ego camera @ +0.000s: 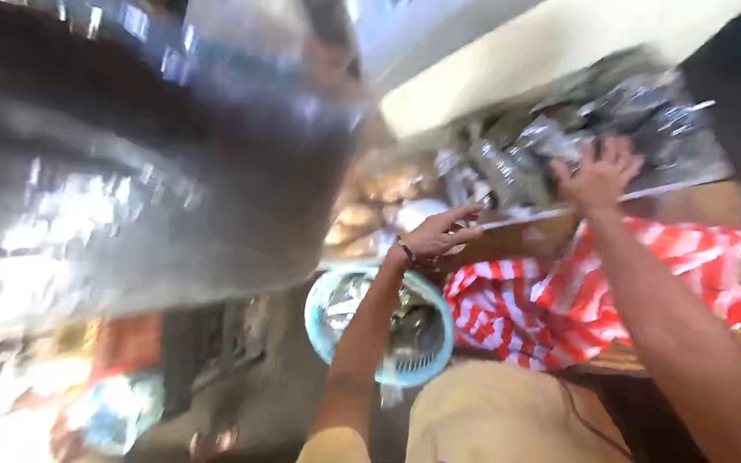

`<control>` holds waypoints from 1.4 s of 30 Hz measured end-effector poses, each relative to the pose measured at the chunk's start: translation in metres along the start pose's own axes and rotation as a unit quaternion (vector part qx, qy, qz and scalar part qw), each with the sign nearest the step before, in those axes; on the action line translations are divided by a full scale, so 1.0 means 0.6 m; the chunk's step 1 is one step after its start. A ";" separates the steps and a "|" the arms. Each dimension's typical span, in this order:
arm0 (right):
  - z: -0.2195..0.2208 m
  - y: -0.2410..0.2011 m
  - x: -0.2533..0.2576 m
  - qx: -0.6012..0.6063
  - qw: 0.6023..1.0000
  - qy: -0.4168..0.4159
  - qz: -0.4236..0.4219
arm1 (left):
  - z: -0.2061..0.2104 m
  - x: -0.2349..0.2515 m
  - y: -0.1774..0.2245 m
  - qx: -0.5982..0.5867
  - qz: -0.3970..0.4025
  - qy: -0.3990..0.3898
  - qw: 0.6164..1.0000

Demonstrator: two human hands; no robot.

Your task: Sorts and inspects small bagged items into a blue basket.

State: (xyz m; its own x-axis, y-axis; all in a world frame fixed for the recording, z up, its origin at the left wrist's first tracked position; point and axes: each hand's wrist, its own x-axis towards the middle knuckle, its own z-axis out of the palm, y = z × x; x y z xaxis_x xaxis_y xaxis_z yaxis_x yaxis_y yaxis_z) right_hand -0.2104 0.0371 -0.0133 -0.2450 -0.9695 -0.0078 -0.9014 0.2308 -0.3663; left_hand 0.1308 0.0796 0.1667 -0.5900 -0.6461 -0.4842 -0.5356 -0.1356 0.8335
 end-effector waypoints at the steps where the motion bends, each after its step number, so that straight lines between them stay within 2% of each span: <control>1: -0.004 -0.003 -0.001 0.019 1.000 0.008 -0.009 | -0.015 -0.063 -0.010 -0.016 -0.003 -0.019 1.000; 3: -0.013 -0.002 -0.015 0.082 0.994 0.063 -0.019 | -0.037 -0.172 -0.066 -0.030 -0.021 -0.013 0.999; 6: -0.031 -0.031 -0.074 0.141 0.979 0.150 0.009 | -0.023 -0.295 -0.221 -0.025 -0.098 0.022 0.995; 7: -0.044 -0.066 -0.115 0.157 0.976 0.154 0.008 | 0.001 -0.324 -0.273 -0.040 -0.144 0.025 0.988; 9: -0.055 -0.158 -0.225 0.177 0.975 0.121 -0.064 | 0.066 -0.348 -0.339 -0.016 -0.223 0.027 0.974; 11: -0.023 -0.251 -0.342 0.218 0.955 0.034 -0.199 | 0.144 -0.346 -0.378 0.112 -0.279 -0.014 0.954; 12: 0.005 -0.292 -0.394 0.239 0.933 -0.058 -0.264 | 0.185 -0.342 -0.393 0.182 -0.293 -0.052 0.937; 13: 0.042 -0.328 -0.441 0.230 0.903 -0.177 -0.316 | 0.223 -0.339 -0.408 0.237 -0.295 -0.086 0.922; 15: 0.120 -0.381 -0.508 0.150 0.810 -0.422 -0.378 | 0.275 -0.338 -0.448 0.310 -0.298 -0.150 0.891; 16: 0.158 -0.397 -0.532 0.104 0.774 -0.488 -0.390 | 0.289 -0.341 -0.472 0.327 -0.298 -0.169 0.881; 18: 0.221 -0.414 -0.568 0.017 0.748 -0.535 -0.392 | 0.286 -0.347 -0.508 0.343 -0.286 -0.205 0.871; 20: 0.260 -0.417 -0.593 -0.028 0.749 -0.533 -0.393 | 0.262 -0.355 -0.531 0.339 -0.248 -0.224 0.879; 22: 0.279 -0.415 -0.621 -0.028 0.758 -0.517 -0.397 | 0.242 -0.369 -0.550 0.301 -0.207 -0.186 0.912; 25: 0.283 -0.402 -0.662 -0.022 0.774 -0.510 -0.375 | 0.221 -0.394 -0.551 0.175 -0.141 -0.021 0.974; 27: 0.282 -0.392 -0.679 -0.018 0.798 -0.488 -0.353 | 0.211 -0.408 -0.535 0.076 -0.143 0.078 0.984; 29: 0.284 -0.385 -0.679 -0.036 0.821 -0.472 -0.319 | 0.204 -0.419 -0.517 -0.031 -0.147 0.177 0.973; 31: 0.286 -0.384 -0.670 -0.060 0.836 -0.457 -0.297 | 0.191 -0.425 -0.510 -0.158 -0.117 0.279 0.940; 33: 0.288 -0.386 -0.661 -0.078 0.844 -0.448 -0.286 | 0.166 -0.431 -0.498 -0.291 -0.055 0.348 0.889; 35: 0.290 -0.396 -0.645 -0.097 0.847 -0.453 -0.262 | 0.139 -0.428 -0.476 -0.400 -0.047 0.411 0.818; 37: 0.288 -0.412 -0.623 -0.115 0.838 -0.485 -0.223 | 0.111 -0.423 -0.451 -0.508 -0.077 0.454 0.728; 39: 0.284 -0.430 -0.606 -0.129 0.821 -0.522 -0.192 | 0.088 -0.420 -0.441 -0.600 -0.105 0.470 0.639; 40: 0.280 -0.438 -0.601 -0.135 0.814 -0.534 -0.186 | 0.081 -0.423 -0.442 -0.630 -0.116 0.459 0.616; 42: 0.267 -0.450 -0.599 -0.111 0.815 -0.527 -0.216 | 0.078 -0.435 -0.446 -0.656 -0.123 0.416 0.618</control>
State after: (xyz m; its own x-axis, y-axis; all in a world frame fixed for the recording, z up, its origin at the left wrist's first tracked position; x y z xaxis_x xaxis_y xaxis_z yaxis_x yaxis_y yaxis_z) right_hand 0.1780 0.3100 -0.0606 0.4490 -0.4700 -0.7599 -0.8933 -0.2554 -0.3699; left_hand 0.3997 0.3198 0.0578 0.2197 -0.5736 -0.7891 0.7251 -0.4450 0.5254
